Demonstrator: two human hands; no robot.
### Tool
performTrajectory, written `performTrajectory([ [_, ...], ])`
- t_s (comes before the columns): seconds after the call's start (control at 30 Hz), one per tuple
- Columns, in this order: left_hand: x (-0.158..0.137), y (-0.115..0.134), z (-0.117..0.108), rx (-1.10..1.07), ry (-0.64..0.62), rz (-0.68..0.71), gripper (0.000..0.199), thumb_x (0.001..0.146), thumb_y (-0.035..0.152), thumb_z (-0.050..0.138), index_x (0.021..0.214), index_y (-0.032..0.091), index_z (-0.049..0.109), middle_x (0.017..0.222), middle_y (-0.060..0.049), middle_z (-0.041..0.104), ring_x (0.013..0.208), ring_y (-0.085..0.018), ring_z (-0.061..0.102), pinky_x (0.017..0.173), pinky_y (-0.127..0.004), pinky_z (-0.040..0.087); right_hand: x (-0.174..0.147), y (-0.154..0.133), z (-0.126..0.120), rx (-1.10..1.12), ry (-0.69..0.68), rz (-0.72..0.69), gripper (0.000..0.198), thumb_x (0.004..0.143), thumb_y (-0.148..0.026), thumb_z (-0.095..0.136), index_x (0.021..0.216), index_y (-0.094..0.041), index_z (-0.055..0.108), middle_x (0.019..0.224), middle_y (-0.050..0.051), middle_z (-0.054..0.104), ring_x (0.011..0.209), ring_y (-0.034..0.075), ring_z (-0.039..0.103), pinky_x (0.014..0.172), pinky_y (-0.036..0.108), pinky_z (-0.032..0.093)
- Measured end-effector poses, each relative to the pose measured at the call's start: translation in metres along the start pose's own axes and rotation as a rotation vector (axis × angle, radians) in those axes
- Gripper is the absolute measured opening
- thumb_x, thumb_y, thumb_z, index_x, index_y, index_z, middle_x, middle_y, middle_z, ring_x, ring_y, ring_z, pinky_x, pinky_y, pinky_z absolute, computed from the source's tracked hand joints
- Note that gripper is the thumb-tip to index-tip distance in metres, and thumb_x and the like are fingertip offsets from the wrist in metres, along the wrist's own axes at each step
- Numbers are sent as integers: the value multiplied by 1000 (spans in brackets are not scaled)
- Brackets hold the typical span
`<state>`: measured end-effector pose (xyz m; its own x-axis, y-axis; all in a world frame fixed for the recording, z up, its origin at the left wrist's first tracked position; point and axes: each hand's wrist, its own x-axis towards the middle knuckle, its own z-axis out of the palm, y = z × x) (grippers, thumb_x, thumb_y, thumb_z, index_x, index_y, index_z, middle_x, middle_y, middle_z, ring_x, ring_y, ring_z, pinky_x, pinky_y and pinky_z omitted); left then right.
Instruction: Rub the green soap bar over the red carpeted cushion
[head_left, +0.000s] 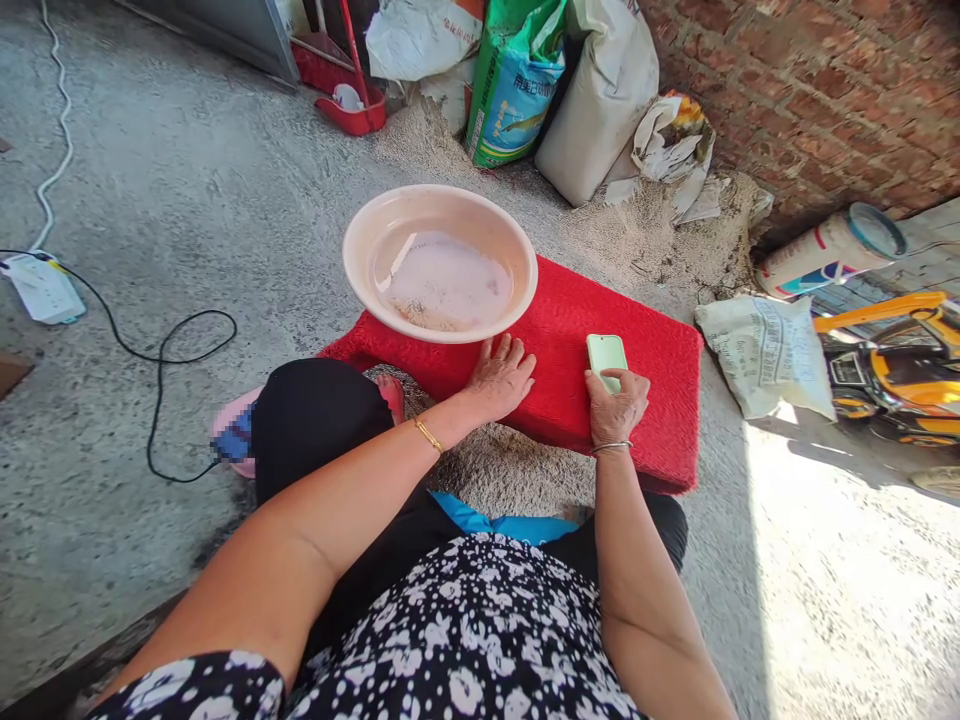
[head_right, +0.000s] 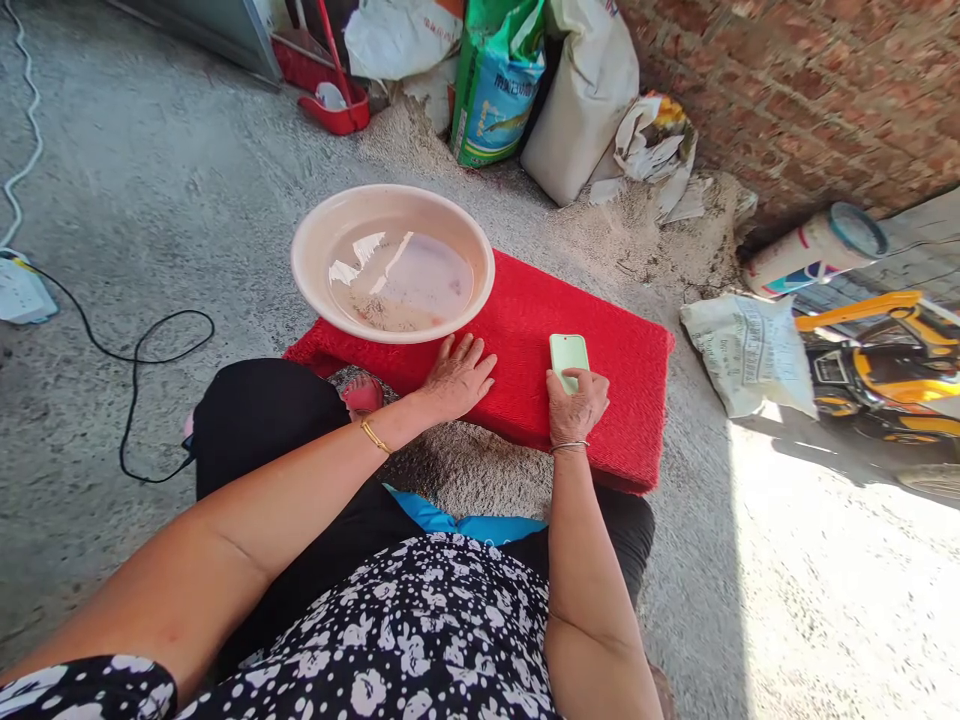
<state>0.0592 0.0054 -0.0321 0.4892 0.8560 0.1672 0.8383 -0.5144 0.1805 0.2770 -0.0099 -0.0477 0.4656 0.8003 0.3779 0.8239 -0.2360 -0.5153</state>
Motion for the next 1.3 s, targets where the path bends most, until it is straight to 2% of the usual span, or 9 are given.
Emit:
performTrajectory([
  [0.07, 0, 0, 0, 6, -8, 0, 43, 93, 35, 43, 130, 15, 53, 140, -19, 46, 134, -37, 36, 109, -57, 26, 1, 2, 0, 7, 34, 39, 33, 71, -52, 64, 84, -22, 65, 94, 5, 54, 96, 24, 52, 85, 40, 39],
  [0.13, 0, 1, 0, 15, -13, 2, 43, 94, 35, 43, 131, 15, 53, 140, -19, 46, 134, -37, 36, 109, -57, 26, 1, 2, 0, 44, 45, 20, 32, 71, -52, 64, 82, -22, 65, 92, 5, 53, 95, 23, 51, 84, 38, 40],
  [0.37, 1, 2, 0, 35, -15, -3, 43, 93, 35, 43, 130, 16, 53, 140, -18, 47, 134, -37, 36, 109, -59, 25, -1, -4, -4, 150, -97, -189, 29, 73, -50, 66, 79, -22, 65, 93, 4, 51, 93, 20, 52, 82, 34, 42],
  [0.63, 1, 2, 0, 61, -8, 9, 43, 94, 35, 42, 129, 14, 53, 138, -19, 47, 132, -38, 38, 107, -58, 28, 1, 3, 0, 106, 15, -53, 32, 73, -52, 65, 81, -21, 65, 91, 4, 51, 92, 22, 51, 83, 37, 41],
  [0.87, 1, 2, 2, 48, 11, 14, 43, 93, 35, 42, 129, 15, 53, 138, -19, 48, 133, -38, 38, 107, -59, 27, 0, -2, -3, 178, -31, -123, 31, 73, -52, 65, 78, -21, 64, 90, 3, 51, 92, 20, 51, 85, 35, 41],
  [1.3, 1, 2, 2, 52, 6, 12, 43, 93, 35, 42, 130, 15, 52, 138, -19, 47, 133, -37, 37, 107, -59, 27, 1, -4, -4, 148, -35, -80, 33, 73, -53, 63, 79, -21, 63, 90, 3, 50, 93, 21, 49, 82, 35, 41],
])
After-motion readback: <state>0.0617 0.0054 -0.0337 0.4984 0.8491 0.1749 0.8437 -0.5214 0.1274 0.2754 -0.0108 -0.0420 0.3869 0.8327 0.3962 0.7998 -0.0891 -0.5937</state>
